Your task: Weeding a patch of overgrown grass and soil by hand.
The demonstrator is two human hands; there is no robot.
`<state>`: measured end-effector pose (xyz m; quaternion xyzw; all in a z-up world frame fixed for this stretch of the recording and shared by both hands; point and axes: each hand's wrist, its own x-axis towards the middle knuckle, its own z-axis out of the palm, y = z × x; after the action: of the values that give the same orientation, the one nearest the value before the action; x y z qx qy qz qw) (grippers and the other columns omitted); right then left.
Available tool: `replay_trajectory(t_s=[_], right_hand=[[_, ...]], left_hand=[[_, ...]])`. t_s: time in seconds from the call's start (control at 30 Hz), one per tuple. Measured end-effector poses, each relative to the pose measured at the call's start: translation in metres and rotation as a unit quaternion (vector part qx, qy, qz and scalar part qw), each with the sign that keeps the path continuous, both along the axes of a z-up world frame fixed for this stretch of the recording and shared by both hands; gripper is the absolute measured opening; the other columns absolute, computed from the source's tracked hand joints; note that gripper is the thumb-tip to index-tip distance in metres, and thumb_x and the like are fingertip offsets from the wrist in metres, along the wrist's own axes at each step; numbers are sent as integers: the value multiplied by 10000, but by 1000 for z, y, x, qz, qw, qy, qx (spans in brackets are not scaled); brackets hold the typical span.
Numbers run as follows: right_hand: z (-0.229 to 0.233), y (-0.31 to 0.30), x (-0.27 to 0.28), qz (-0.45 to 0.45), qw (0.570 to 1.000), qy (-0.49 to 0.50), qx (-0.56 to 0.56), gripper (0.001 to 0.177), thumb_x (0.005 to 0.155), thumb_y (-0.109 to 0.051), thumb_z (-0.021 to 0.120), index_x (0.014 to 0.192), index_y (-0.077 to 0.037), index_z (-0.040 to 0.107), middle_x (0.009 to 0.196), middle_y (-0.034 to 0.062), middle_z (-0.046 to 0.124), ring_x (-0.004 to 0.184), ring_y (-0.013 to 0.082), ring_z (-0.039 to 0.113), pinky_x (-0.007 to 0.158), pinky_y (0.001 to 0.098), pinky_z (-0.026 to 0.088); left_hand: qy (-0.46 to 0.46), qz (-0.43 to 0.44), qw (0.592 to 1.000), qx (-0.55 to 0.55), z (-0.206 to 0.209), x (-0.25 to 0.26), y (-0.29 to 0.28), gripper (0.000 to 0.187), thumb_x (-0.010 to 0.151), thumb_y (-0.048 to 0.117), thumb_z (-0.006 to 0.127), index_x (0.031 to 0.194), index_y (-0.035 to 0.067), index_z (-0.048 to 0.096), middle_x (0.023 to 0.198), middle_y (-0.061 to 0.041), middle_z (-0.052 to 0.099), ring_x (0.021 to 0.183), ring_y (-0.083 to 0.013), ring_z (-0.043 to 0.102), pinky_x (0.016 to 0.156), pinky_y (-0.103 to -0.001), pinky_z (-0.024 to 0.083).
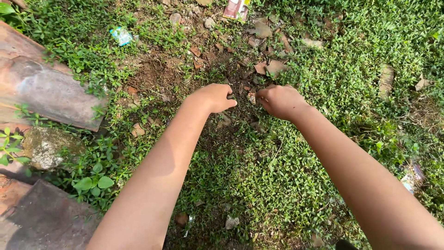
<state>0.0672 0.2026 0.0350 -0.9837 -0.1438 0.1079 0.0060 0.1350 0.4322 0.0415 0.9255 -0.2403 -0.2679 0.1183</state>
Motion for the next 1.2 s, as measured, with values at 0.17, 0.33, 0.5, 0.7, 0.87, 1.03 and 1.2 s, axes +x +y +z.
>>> replay_trajectory(t_s=[0.17,0.33,0.5,0.7,0.87,1.03,1.2], right_hand=[[-6,8,1,34,999,-24,18,279,962,-253,544,1190,-192,693,1107,80,738,997,314,715,893,483,556],[-1,19,0,31,999,-19,6,278,977,-268,546,1202,-198,693,1063,95,748,958,328,723,873,497,562],[-5,22,2,47,998,-30,36,250,974,-272,561,1161,-189,705,1037,96,762,927,342,726,888,487,559],[-11,25,8,74,995,-48,43,275,952,-258,586,1179,-152,699,1056,110,753,915,350,722,893,485,549],[-19,24,11,88,993,-53,58,258,938,-242,587,1143,-146,709,1072,96,754,927,334,722,905,475,546],[-7,29,6,94,993,-50,51,249,934,-234,578,1125,-165,723,1073,87,754,908,327,727,946,474,527],[-1,36,2,102,988,-71,93,252,923,-269,604,1111,-155,726,1032,106,756,876,351,720,898,493,527]], left_hand=[[12,24,1000,6,-3,4,13,581,922,470,658,1407,160,579,1372,-104,646,1257,-310,617,1059,-442,485],[27,46,999,6,-4,4,15,596,920,495,657,1412,171,568,1391,-95,627,1274,-305,601,1065,-449,473],[27,28,999,30,9,-5,7,539,930,478,649,1368,164,621,1385,-92,643,1253,-302,628,1058,-452,491],[22,21,998,47,10,-8,7,499,929,465,650,1319,154,650,1336,-98,663,1210,-315,644,1033,-464,503],[21,8,998,61,11,-14,9,479,947,453,643,1291,120,664,1301,-123,683,1186,-327,660,1022,-472,516],[-7,-22,994,107,39,-46,18,437,962,433,647,1255,109,659,1252,-118,698,1178,-325,656,1021,-510,491],[-283,-160,940,-104,71,-96,60,257,906,245,673,1151,164,683,1031,-22,685,1054,-234,656,852,-453,473]])
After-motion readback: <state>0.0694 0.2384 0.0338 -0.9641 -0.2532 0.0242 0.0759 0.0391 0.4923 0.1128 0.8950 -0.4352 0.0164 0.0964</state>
